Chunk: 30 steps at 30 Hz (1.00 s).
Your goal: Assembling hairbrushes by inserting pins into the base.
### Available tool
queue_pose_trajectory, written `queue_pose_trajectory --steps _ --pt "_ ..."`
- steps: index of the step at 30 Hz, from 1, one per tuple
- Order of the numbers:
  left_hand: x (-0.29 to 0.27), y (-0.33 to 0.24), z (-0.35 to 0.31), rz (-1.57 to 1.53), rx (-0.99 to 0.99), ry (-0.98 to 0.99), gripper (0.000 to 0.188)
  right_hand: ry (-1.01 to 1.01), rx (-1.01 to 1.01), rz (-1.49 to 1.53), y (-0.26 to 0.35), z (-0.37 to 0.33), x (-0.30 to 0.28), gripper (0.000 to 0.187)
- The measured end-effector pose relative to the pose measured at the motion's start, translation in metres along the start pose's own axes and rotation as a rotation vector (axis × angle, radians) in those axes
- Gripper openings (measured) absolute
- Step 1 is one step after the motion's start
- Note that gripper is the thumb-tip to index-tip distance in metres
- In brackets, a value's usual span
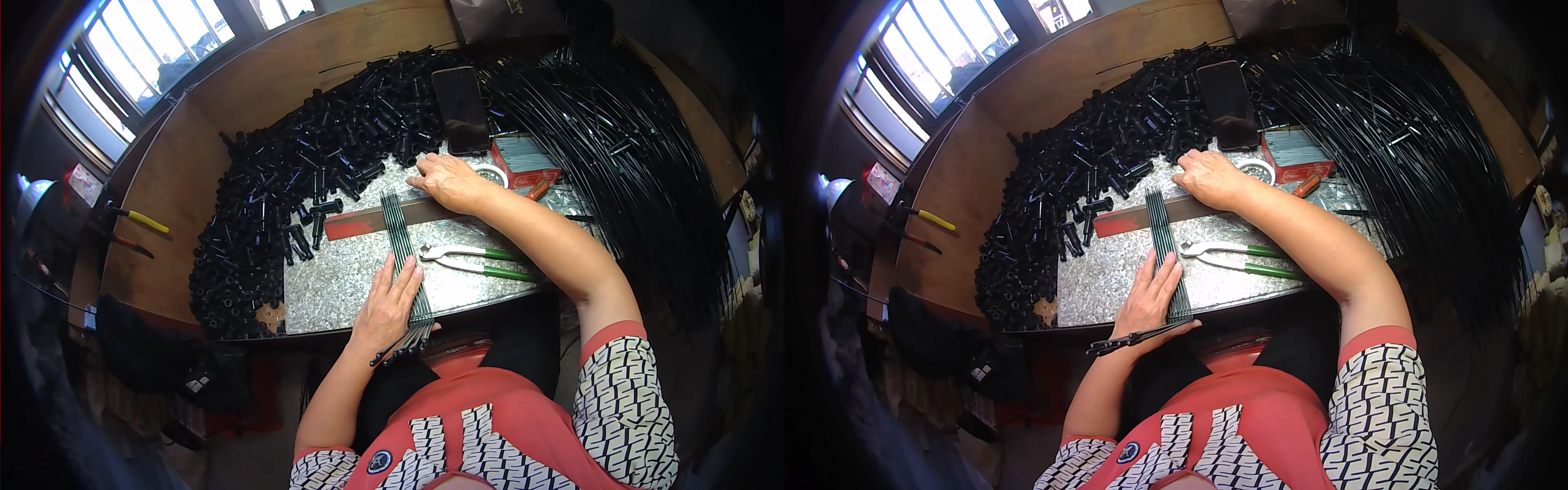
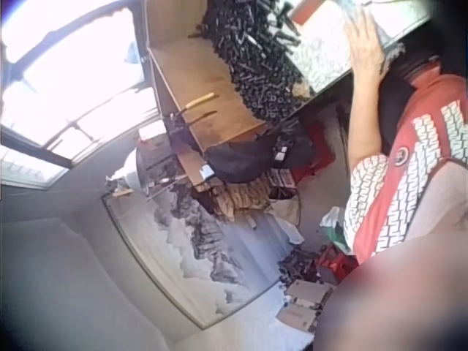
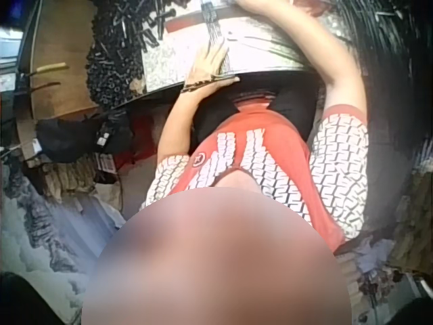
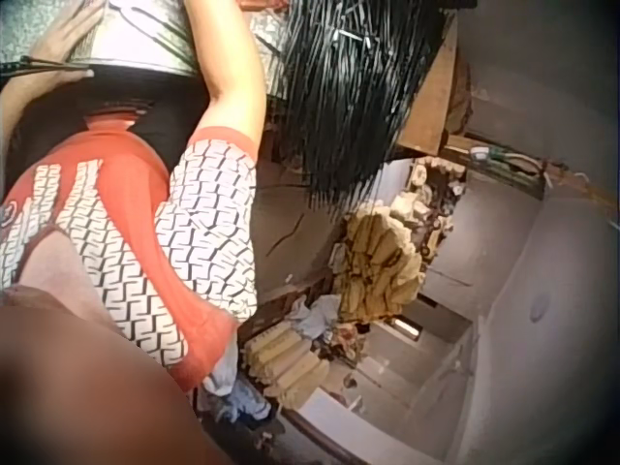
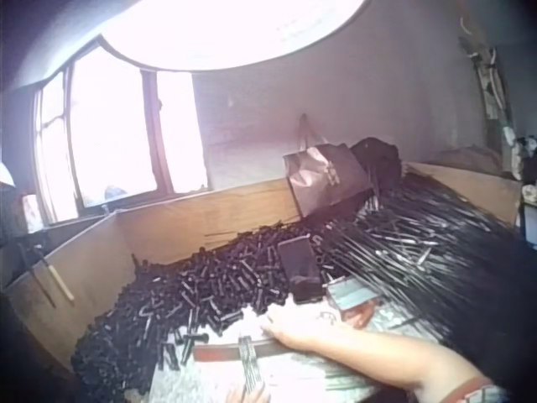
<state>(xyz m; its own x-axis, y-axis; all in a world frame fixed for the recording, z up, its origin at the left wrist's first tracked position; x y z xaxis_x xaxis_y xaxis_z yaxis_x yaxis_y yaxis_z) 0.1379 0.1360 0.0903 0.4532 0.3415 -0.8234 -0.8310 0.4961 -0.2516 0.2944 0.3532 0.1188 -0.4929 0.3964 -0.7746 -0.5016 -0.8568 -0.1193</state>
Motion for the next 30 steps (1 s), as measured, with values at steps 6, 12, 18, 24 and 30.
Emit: queue_pose_trajectory --steps 6,12,18,24,30 --pt "0.0005 0.0008 -0.0007 0.008 0.002 0.001 0.095 -0.032 -0.029 -0.02 -0.0006 0.0008 0.0025 0.022" --pt "0.001 0.001 -0.0008 0.011 0.004 0.0 0.095 -0.019 -0.022 -0.014 0.0018 0.0028 0.0007 0.022" --pt "0.0 0.0003 -0.0002 0.01 0.006 -0.004 0.095 -0.001 0.036 0.022 0.0027 -0.0005 0.0019 0.024" --pt "0.0005 0.0 -0.0002 0.007 0.009 -0.014 0.096 -0.004 0.046 0.037 0.0019 -0.0012 0.0027 0.024" --pt "0.0011 0.0009 -0.0011 0.007 0.01 -0.014 0.096 0.006 0.053 0.04 0.0029 -0.0002 0.0016 0.024"
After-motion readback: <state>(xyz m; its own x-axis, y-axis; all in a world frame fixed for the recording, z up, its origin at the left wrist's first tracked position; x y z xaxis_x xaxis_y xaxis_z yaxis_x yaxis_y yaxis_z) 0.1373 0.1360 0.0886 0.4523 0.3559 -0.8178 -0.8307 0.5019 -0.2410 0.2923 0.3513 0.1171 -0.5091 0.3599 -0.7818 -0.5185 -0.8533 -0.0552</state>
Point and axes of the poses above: each hand's wrist, its own z-axis towards the middle knuckle, its own x-axis out of the palm, y = z × x, the point moved 1 cm from there along z, towards the middle knuckle, and after that the axes turned 15 degrees about -y, right-handed, at the moved point
